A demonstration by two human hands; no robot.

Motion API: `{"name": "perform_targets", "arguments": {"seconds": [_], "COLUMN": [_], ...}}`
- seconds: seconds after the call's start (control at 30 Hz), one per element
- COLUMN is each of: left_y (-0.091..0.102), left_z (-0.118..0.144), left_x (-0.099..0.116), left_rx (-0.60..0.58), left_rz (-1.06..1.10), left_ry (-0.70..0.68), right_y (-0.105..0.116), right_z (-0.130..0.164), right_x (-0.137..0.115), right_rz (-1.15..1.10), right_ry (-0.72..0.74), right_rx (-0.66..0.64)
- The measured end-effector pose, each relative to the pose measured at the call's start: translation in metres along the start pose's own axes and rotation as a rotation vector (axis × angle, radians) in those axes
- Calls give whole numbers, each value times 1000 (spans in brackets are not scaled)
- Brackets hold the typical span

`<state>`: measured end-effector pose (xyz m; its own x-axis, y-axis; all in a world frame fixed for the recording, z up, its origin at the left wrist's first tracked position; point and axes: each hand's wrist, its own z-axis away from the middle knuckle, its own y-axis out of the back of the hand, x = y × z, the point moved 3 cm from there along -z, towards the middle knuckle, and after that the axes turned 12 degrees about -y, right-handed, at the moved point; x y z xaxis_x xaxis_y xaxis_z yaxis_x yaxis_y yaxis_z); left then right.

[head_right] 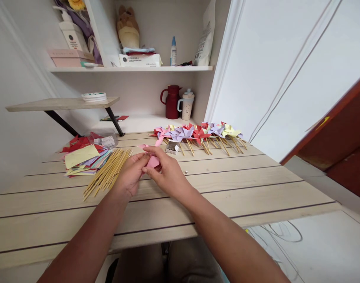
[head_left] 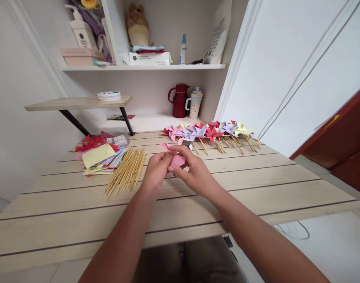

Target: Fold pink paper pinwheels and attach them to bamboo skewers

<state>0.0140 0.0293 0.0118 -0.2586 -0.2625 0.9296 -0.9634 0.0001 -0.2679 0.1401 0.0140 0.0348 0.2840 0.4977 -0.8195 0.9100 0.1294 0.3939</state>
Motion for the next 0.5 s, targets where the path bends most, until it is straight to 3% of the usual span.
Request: {"name": "perform_targets", "arguments": {"seconds": [0.5], "left_y": [1], "left_z": [0], "left_x": [-1], "left_rx": [0], "left_rz": [5], "left_ry": [24], "right_y": [0], "right_z": [0], "right_x": [-1], "right_rz": [-16], "right_ry": [-91], "right_rx": [-27]}}
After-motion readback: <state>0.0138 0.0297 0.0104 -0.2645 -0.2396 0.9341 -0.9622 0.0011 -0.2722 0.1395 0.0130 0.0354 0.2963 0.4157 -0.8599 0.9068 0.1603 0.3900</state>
